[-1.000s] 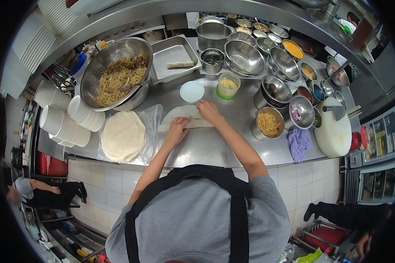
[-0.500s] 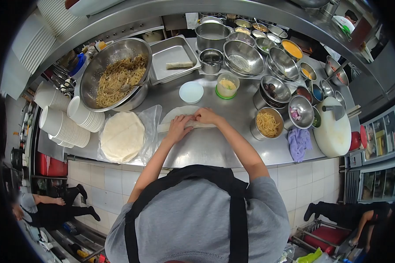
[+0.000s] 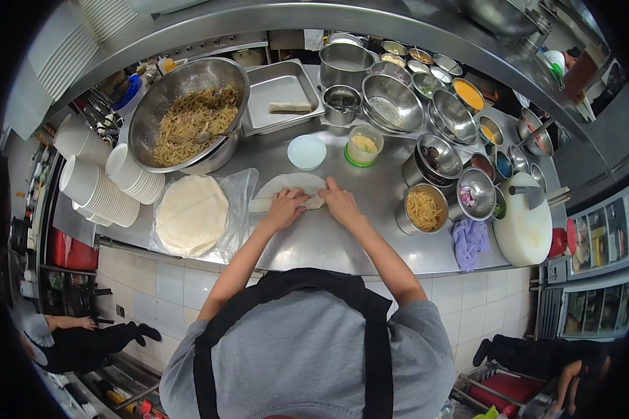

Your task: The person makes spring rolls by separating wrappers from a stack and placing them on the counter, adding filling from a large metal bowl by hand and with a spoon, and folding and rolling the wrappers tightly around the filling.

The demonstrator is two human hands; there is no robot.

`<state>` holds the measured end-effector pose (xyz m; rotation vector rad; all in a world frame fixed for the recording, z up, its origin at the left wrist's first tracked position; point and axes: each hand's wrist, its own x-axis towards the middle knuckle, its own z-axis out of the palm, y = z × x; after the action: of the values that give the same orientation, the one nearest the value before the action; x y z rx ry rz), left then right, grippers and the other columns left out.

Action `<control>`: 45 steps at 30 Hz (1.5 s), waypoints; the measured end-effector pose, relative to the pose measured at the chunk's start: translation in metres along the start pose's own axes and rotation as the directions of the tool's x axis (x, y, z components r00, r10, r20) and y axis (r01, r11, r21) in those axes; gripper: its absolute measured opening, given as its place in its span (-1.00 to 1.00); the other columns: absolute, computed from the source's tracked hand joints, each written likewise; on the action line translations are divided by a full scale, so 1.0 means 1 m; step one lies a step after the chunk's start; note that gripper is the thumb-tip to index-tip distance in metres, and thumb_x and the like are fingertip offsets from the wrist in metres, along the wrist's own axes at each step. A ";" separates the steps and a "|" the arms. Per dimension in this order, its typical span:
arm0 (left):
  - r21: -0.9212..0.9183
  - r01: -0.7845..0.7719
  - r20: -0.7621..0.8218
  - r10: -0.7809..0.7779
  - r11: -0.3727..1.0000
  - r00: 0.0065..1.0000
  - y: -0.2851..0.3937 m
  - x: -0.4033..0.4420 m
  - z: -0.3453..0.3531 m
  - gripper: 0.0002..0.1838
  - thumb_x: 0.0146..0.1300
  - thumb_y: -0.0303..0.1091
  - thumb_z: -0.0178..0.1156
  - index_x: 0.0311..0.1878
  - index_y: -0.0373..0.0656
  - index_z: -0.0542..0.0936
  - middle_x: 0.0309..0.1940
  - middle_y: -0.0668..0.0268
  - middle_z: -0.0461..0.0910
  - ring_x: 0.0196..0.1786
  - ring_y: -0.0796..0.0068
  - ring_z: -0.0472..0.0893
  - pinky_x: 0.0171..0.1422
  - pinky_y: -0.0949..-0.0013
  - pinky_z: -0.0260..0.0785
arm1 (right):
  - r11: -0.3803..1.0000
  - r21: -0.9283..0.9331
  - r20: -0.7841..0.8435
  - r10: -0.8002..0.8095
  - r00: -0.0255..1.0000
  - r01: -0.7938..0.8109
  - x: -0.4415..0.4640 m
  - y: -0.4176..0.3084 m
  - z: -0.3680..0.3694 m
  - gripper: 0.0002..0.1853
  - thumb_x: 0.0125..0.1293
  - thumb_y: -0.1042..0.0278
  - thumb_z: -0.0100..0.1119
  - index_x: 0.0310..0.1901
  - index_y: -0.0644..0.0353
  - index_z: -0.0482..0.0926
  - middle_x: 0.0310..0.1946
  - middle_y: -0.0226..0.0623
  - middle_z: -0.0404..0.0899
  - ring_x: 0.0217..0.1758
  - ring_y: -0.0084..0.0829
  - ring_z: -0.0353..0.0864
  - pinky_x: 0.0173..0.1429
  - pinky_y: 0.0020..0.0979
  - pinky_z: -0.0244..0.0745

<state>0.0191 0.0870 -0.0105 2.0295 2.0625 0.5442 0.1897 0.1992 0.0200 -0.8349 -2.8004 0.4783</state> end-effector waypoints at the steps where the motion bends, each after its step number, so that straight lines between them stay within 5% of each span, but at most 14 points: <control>1: 0.006 0.001 0.004 -0.001 1.000 1.000 -0.001 0.001 0.002 -0.57 0.15 -0.31 0.22 0.14 0.12 0.54 0.08 0.41 0.43 0.12 0.25 0.38 0.15 0.09 0.21 | 0.999 0.019 -0.093 -0.047 0.995 0.049 -0.001 -0.001 0.006 -0.80 0.07 0.57 0.13 -0.23 0.13 0.53 0.00 -0.14 0.37 -0.15 -0.07 0.60 -0.13 -0.08 0.52; 5: 0.010 0.000 -0.025 0.000 1.000 1.000 -0.001 -0.001 0.004 -0.61 0.15 -0.33 0.19 0.10 0.07 0.56 0.04 0.44 0.44 0.10 0.29 0.38 0.12 0.11 0.20 | 0.984 0.156 -0.259 -0.045 0.965 0.087 -0.002 -0.005 0.033 -0.79 0.10 0.62 0.09 -0.22 0.18 0.56 0.01 -0.11 0.37 -0.16 -0.05 0.60 -0.11 -0.09 0.52; 8: 0.002 -0.008 -0.039 0.008 1.000 0.999 0.000 -0.001 0.005 -0.63 0.15 -0.34 0.18 0.08 0.04 0.57 0.02 0.43 0.45 0.09 0.29 0.37 0.11 0.11 0.18 | 0.943 0.310 -0.372 0.005 0.928 0.119 -0.008 -0.011 0.046 -0.71 0.12 0.70 0.09 -0.13 0.17 0.57 -0.02 -0.17 0.39 -0.17 -0.16 0.63 -0.12 -0.27 0.56; 11: -0.008 -0.007 -0.039 0.007 1.000 0.999 -0.001 -0.002 0.004 -0.62 0.14 -0.34 0.18 0.08 0.03 0.56 0.02 0.43 0.45 0.10 0.29 0.37 0.12 0.10 0.17 | 0.674 0.723 -0.451 0.300 0.840 0.148 -0.009 -0.032 0.043 -0.72 0.20 0.68 0.10 -0.05 0.24 0.57 0.00 -0.18 0.42 -0.13 -0.27 0.64 -0.08 -0.36 0.55; 17: -0.082 0.017 -0.060 -0.022 0.996 0.998 -0.005 -0.002 0.007 -0.58 0.06 -0.33 0.26 0.06 -0.01 0.57 0.03 0.37 0.51 0.13 0.27 0.40 0.16 0.08 0.16 | 0.727 0.678 -0.404 0.242 0.882 0.111 -0.016 -0.022 0.064 -0.83 0.26 0.61 0.12 -0.14 0.31 0.63 0.10 -0.18 0.44 -0.08 -0.35 0.63 0.00 -0.41 0.53; 20: -0.198 0.051 -0.090 -0.070 0.979 0.993 -0.006 -0.001 0.008 -0.51 0.00 -0.37 0.31 0.08 -0.02 0.52 0.00 0.31 0.56 0.11 0.22 0.44 0.17 0.07 0.15 | 0.742 0.635 -0.457 0.138 0.879 0.214 -0.016 -0.026 0.066 -0.86 0.24 0.58 0.13 -0.18 0.32 0.63 0.02 -0.12 0.52 0.06 -0.21 0.57 0.06 -0.36 0.50; 23: -0.315 0.088 -0.091 -0.123 0.945 0.988 -0.003 -0.002 0.000 -0.39 -0.04 -0.43 0.33 0.16 -0.01 0.42 -0.03 0.26 0.59 0.09 0.18 0.46 0.19 0.07 0.15 | 0.728 0.679 -0.251 0.103 0.962 0.099 -0.017 -0.028 0.056 -0.85 0.23 0.59 0.13 -0.18 0.32 0.61 -0.01 -0.14 0.55 0.09 -0.20 0.55 0.11 -0.33 0.48; 30: -0.364 0.046 -0.080 -0.080 0.930 0.994 -0.007 -0.006 -0.006 -0.31 -0.08 -0.43 0.38 0.20 0.01 0.35 0.06 0.26 0.55 0.11 0.16 0.45 0.24 0.10 0.14 | 0.851 0.394 -0.360 -0.206 0.910 0.348 -0.008 -0.013 0.057 -0.86 0.24 0.54 0.15 -0.17 0.26 0.57 -0.03 -0.15 0.59 0.10 -0.16 0.56 0.14 -0.26 0.46; 33: -0.248 -0.135 -0.291 0.059 0.959 0.955 -0.016 -0.018 -0.019 -0.35 -0.14 -0.48 0.37 0.12 0.01 0.42 -0.01 0.31 0.54 0.11 0.17 0.46 0.25 0.11 0.15 | 0.839 0.450 -0.340 -0.156 0.927 0.306 -0.010 -0.017 0.051 -0.86 0.23 0.53 0.14 -0.17 0.25 0.57 -0.04 -0.15 0.59 0.09 -0.16 0.55 0.15 -0.26 0.45; 36: -0.042 0.040 -0.223 -0.048 0.998 0.974 -0.021 -0.041 -0.043 -0.42 -0.16 -0.48 0.35 0.04 -0.01 0.47 -0.06 0.29 0.52 0.09 0.20 0.44 0.27 0.14 0.16 | 0.829 0.483 -0.330 -0.126 0.936 0.282 -0.012 -0.018 0.050 -0.85 0.23 0.51 0.13 -0.16 0.25 0.56 -0.06 -0.17 0.59 0.09 -0.17 0.54 0.16 -0.27 0.44; 45: 0.294 -0.023 -0.433 0.155 0.955 0.888 -0.029 -0.049 -0.032 -0.68 -0.03 -0.52 0.15 -0.14 -0.04 0.60 -0.16 0.37 0.51 0.03 0.36 0.46 0.17 0.19 0.19 | 0.824 0.502 -0.315 -0.108 0.943 0.262 -0.012 -0.016 0.053 -0.85 0.24 0.51 0.15 -0.16 0.25 0.57 -0.05 -0.16 0.60 0.08 -0.16 0.56 0.14 -0.27 0.46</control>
<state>-0.0178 0.0347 0.0013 2.3480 2.4350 0.8558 0.1780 0.1666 -0.0247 -0.4493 -2.2729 0.9725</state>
